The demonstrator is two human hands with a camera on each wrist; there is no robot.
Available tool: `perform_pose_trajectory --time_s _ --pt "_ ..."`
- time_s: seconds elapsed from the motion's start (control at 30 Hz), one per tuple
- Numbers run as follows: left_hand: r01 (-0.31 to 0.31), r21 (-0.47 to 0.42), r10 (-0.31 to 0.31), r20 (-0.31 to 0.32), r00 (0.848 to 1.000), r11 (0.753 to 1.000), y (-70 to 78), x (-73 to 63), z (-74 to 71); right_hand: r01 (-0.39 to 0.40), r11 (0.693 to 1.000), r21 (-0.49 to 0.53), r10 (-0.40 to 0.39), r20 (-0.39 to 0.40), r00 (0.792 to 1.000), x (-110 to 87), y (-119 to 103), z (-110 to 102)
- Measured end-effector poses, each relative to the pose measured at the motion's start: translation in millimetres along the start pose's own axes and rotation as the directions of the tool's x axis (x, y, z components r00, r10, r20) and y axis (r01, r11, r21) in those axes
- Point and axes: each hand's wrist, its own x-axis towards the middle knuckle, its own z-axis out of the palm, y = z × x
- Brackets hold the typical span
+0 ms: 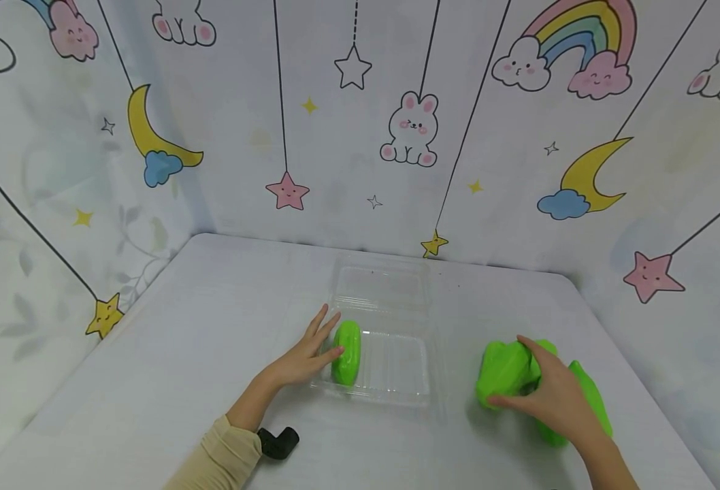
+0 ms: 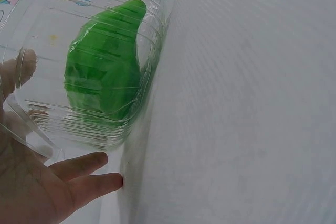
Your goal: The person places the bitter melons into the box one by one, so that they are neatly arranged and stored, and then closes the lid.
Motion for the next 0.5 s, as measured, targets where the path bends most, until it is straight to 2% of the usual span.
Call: perform_pose_trajectory --time_s 0.3,0.5 --pt "0.003 0.001 -0.003 0.000 1.000 1.000 -1.1 0.4 0.5 -0.026 0.999 0.040 0.024 0.044 0.999 8.0 -14 -2" --pt "0.003 0.003 -0.003 0.000 1.000 1.000 -0.2 0.0 0.2 0.009 0.997 0.071 -0.013 0.061 0.998 13.9 -24 0"
